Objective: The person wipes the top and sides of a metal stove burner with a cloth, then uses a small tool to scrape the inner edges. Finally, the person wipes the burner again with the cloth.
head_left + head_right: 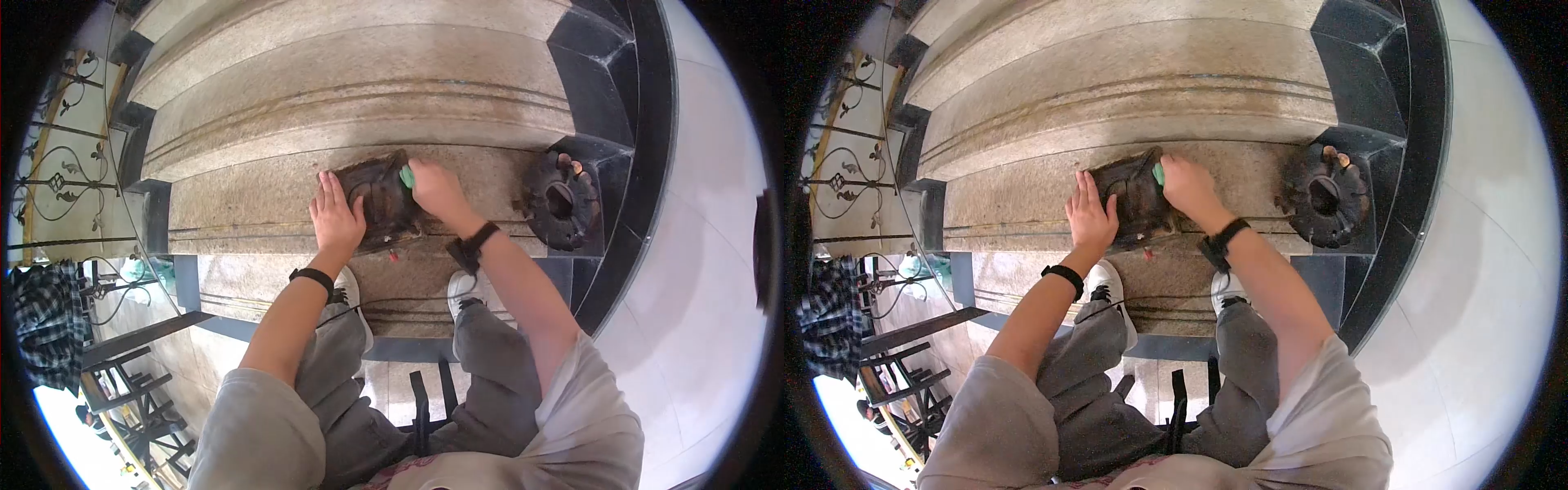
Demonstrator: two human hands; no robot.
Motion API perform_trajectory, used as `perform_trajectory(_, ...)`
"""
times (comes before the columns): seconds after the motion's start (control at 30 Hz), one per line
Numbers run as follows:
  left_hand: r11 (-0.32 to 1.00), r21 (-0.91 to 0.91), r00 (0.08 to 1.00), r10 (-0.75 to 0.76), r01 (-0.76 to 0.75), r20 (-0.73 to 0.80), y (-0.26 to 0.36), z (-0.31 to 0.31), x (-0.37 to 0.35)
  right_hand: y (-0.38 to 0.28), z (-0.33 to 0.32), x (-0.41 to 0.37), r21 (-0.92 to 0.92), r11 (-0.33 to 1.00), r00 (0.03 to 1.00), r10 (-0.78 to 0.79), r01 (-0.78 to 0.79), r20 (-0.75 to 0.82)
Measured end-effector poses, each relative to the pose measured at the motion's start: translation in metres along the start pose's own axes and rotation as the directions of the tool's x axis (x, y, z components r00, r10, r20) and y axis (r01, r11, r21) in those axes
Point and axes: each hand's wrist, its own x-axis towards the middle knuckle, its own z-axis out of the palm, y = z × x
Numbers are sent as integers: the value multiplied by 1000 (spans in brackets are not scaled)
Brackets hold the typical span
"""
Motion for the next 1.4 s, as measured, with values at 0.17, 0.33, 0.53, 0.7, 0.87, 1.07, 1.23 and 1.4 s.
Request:
perform_trajectory(0.17,1000,26,1000,6,-6,5,2,-3,0,5,-1,4,-33,999,998,-29,31,54)
perform_trajectory(0.33,1000,20,1000,-2,2,19,0,-1,-1,-3,-10,-51,-34,984,981,-171,175,88)
perform_trajectory(0.53,998,-9,996,59,-59,-65,0,0,0,-8,-12,-25,-89,979,982,-177,182,70)
perform_trajectory(0.7,999,29,999,25,-24,-37,1,-1,1,1,4,15,-105,983,985,-160,153,-59)
perform_trajectory(0.87,999,28,999,26,-25,-30,2,-2,2,-3,-7,-38,-38,979,980,-200,199,-12)
perform_trajectory(1.07,999,-12,999,29,-29,-45,1,-2,1,-6,-2,-33,-45,979,979,-199,197,-36)
perform_trajectory(1.23,1000,-16,1000,1,-1,14,5,-8,2,3,3,15,2,994,992,-111,111,-54)
perform_trajectory(1.4,1000,-8,1000,30,-30,-5,2,-3,1,9,17,-12,103,987,988,-114,124,-100)
